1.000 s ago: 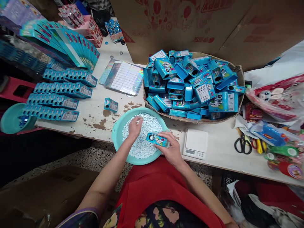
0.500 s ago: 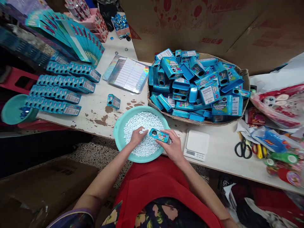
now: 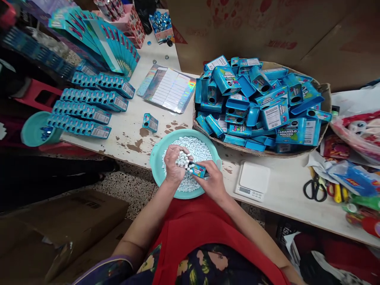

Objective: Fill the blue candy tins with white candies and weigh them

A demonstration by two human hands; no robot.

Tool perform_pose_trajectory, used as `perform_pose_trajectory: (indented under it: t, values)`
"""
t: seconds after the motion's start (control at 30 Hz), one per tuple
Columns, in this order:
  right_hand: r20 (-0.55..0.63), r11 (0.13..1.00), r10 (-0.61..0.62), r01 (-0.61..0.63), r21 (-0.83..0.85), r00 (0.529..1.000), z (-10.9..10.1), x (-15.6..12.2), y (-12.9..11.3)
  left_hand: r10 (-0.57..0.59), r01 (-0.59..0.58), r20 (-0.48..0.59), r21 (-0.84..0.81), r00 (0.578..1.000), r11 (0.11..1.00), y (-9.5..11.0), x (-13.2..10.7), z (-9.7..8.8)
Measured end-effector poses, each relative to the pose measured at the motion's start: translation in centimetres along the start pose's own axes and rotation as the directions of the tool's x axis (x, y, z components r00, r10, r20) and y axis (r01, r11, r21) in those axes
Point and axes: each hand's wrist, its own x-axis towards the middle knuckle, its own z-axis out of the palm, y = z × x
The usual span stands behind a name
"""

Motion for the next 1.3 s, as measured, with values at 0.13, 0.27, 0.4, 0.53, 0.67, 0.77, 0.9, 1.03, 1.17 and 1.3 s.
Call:
perform_pose_trajectory:
  t: [0.13,0.27,0.4,0.53,0.67,0.77,0.9,1.03,1.17,1.3]
  values:
    - [-0.022,0.999,0.045,-0.045,0.01,0.999,-0.2,0.1,-0.1,-0.009,0.012,-0.047,0.072,0.999,0.997,-0.2,-0.1,0.5]
    - [-0.024,0.998,0.057,-0.056,0.04,0.998,-0.3,0.0,-0.2,0.035,-0.029,-0.057,0.106,0.998,0.994,-0.2,-0.2,0.9]
    - [-0.022,0.996,0.072,-0.071,0.051,0.997,-0.5,0.0,-0.3,0.045,-0.042,-0.027,0.112,0.999,0.993,-0.3,-0.5,1.2]
    - [-0.028,0.991,0.11,-0.112,-0.074,0.993,-0.6,-0.1,-0.6,0.052,-0.048,-0.035,0.111,0.998,0.993,-0.3,-0.8,1.4]
    - [-0.069,0.976,0.143,-0.152,-0.153,0.987,-0.9,-0.2,-1.0,0.08,-0.07,-0.054,0.158,0.995,0.985,-0.2,-1.2,1.8]
    - [-0.073,0.981,0.141,-0.149,-0.126,0.987,-0.9,-0.2,-1.1,0.115,-0.106,-0.04,0.177,0.993,0.978,-0.3,-1.3,2.2]
    - [-0.042,0.983,0.141,-0.145,-0.113,0.989,-1.1,-0.1,-1.0,0.137,-0.123,-0.057,0.197,0.989,0.973,-0.3,-1.1,2.6]
    - [-0.042,0.989,0.123,-0.126,-0.082,0.991,-1.4,0.1,-0.9,0.145,-0.136,-0.037,0.176,0.989,0.975,-0.2,-0.9,2.7]
    - [-0.045,0.989,0.122,-0.125,-0.076,0.992,-1.2,0.2,-0.8,0.132,-0.119,-0.057,0.185,0.99,0.976,-0.2,-1.1,2.8]
    - [-0.027,0.988,0.133,-0.134,-0.081,0.991,-1.0,0.3,-0.6,0.073,-0.07,-0.009,0.176,0.997,0.982,-0.1,-1.0,3.0]
